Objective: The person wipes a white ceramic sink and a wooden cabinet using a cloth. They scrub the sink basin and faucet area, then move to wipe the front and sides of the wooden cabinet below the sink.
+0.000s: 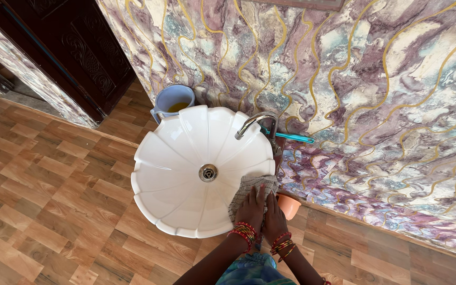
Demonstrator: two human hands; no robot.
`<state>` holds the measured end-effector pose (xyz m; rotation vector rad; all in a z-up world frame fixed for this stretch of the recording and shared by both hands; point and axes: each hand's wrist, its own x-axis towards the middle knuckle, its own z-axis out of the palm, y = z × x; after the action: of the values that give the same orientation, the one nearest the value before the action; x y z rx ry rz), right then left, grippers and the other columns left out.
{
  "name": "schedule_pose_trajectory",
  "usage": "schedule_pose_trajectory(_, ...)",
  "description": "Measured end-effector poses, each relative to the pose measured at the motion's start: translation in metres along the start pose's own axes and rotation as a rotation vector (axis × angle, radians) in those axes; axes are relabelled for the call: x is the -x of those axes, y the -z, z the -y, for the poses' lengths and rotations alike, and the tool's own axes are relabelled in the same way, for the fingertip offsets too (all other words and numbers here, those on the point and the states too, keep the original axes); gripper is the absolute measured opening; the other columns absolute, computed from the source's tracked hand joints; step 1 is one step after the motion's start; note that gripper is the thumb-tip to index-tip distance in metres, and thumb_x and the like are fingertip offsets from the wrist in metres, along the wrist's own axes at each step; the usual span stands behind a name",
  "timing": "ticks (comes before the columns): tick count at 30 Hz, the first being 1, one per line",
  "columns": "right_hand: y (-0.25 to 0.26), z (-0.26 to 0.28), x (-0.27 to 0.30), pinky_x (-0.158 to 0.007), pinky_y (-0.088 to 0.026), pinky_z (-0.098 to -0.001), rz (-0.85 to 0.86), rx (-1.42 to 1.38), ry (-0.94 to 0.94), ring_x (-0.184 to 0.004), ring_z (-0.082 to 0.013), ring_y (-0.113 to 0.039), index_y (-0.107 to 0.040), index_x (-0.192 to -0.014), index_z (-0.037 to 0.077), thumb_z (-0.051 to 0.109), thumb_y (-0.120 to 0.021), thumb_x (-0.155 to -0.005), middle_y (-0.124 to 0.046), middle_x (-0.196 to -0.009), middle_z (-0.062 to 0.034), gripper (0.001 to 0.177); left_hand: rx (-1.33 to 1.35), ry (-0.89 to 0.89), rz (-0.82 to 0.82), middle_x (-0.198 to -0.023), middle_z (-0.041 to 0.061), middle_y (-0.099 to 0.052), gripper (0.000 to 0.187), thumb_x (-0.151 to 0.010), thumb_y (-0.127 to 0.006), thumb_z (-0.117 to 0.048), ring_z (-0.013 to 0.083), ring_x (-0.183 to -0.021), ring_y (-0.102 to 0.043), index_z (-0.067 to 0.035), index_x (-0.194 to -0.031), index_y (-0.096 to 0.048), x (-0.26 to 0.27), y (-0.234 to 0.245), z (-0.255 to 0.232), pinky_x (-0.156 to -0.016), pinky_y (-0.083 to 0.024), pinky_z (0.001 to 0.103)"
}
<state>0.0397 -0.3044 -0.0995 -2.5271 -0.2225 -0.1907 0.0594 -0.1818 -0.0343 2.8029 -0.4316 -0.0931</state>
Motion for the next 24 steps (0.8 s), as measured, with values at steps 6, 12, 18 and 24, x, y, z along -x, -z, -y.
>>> schedule_pose_trajectory(6, 0.036, 0.045, 0.003, -0.115, -0.017, -0.0593, -0.103, 0.01, 0.036, -0.15, -0.0404, -0.013, -0.017, -0.155, 0.001, 0.028, -0.073, -0.077, -0.01, -0.167, -0.0213, 0.099, -0.076, -0.001, 0.028, -0.16, 0.026, -0.032, 0.083, -0.093, -0.066, -0.019, 0.0382, -0.143, -0.042, 0.005, -0.156, -0.019, 0.002, -0.01, 0.008, -0.112, -0.041, 0.044)
schedule_pose_trajectory(12, 0.058, 0.05, -0.014, -0.121, -0.013, -0.0563, 0.018, 0.101, 0.129, -0.156, -0.0318, -0.009, -0.023, -0.159, 0.014, 0.019, -0.07, -0.077, -0.011, -0.168, -0.0105, 0.094, -0.101, 0.002, 0.034, -0.159, 0.028, -0.033, 0.08, -0.091, -0.066, -0.019, 0.039, -0.143, -0.041, 0.006, -0.154, -0.023, 0.001, -0.011, 0.009, -0.113, -0.039, 0.044)
schedule_pose_trajectory(18, 0.059, 0.036, -0.031, -0.123, -0.014, -0.0537, 0.011, 0.053, 0.173, -0.156, -0.0319, -0.011, -0.031, -0.156, 0.011, 0.01, -0.067, -0.079, -0.017, -0.167, -0.0115, 0.085, -0.042, 0.033, 0.024, -0.16, 0.032, -0.029, 0.082, -0.093, -0.065, -0.019, 0.0419, -0.144, -0.039, 0.006, -0.157, -0.02, -0.012, -0.026, 0.01, -0.113, -0.04, 0.045)
schedule_pose_trajectory(24, 0.054, 0.013, -0.062, -0.125, -0.013, -0.0543, 0.008, 0.05, 0.181, -0.157, -0.0293, -0.014, -0.037, -0.155, 0.011, 0.013, -0.063, -0.087, -0.023, -0.167, -0.008, 0.073, 0.148, 0.098, 0.113, -0.161, 0.032, -0.02, 0.107, -0.08, -0.079, -0.025, 0.0451, -0.15, -0.026, 0.006, -0.157, -0.012, -0.033, 0.001, -0.002, -0.118, -0.033, 0.047)
